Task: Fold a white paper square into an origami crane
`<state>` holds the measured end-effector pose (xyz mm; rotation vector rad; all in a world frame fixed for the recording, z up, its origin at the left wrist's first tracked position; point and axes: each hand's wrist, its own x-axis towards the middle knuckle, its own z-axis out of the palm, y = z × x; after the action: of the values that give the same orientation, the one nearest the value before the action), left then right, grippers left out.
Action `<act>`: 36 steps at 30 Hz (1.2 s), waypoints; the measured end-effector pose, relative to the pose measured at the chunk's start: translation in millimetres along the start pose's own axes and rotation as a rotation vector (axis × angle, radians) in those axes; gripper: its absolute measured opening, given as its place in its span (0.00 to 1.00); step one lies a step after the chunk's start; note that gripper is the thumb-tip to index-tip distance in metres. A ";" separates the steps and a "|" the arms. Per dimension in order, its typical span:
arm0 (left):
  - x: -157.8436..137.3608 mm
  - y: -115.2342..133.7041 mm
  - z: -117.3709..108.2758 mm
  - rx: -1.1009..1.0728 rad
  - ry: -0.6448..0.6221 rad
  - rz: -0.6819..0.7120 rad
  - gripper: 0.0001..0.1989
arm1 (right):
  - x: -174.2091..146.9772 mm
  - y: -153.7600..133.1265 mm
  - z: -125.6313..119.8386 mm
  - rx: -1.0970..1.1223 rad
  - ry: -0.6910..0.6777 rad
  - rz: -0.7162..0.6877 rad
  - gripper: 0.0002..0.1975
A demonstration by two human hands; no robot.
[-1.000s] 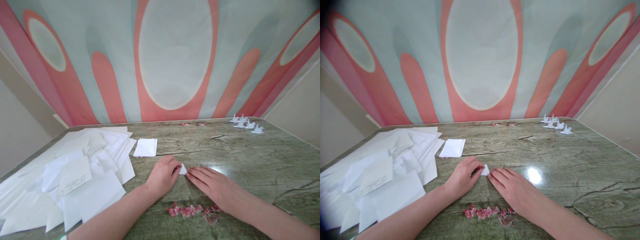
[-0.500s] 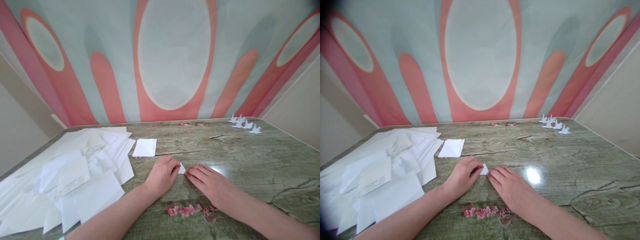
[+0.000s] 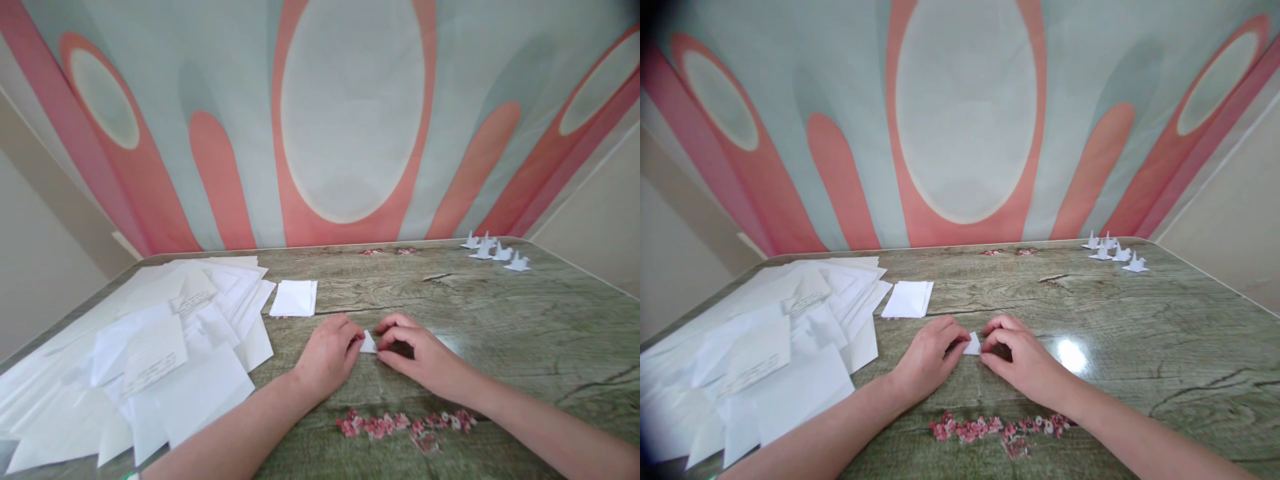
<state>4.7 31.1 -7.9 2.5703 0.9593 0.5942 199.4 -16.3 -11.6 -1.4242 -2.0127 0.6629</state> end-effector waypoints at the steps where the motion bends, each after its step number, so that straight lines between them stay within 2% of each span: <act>1: 0.1 0.1 0.0 -0.001 0.000 -0.003 0.05 | 1.8 0.0 1.2 -0.009 -0.005 -0.001 0.02; 11: 0.3 1.2 -5.3 -0.053 -0.038 -0.006 0.04 | 7.1 -4.2 7.8 -0.150 0.032 -0.008 0.06; 16: 1.5 1.8 -9.1 -0.064 -0.078 0.005 0.02 | 10.1 -6.6 6.6 -0.243 -0.006 -0.011 0.06; 25: 3.5 3.1 -6.5 -0.006 -0.071 -0.018 0.02 | 22.2 -17.6 0.0 -0.362 -0.132 0.039 0.07; 36: 4.3 3.1 -4.2 0.012 -0.057 -0.024 0.02 | 27.6 -18.3 -0.3 -0.416 -0.161 0.075 0.06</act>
<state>7.3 32.5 -1.8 2.5675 0.9764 0.5070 180.3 4.3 5.9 -1.7356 -2.3303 0.4129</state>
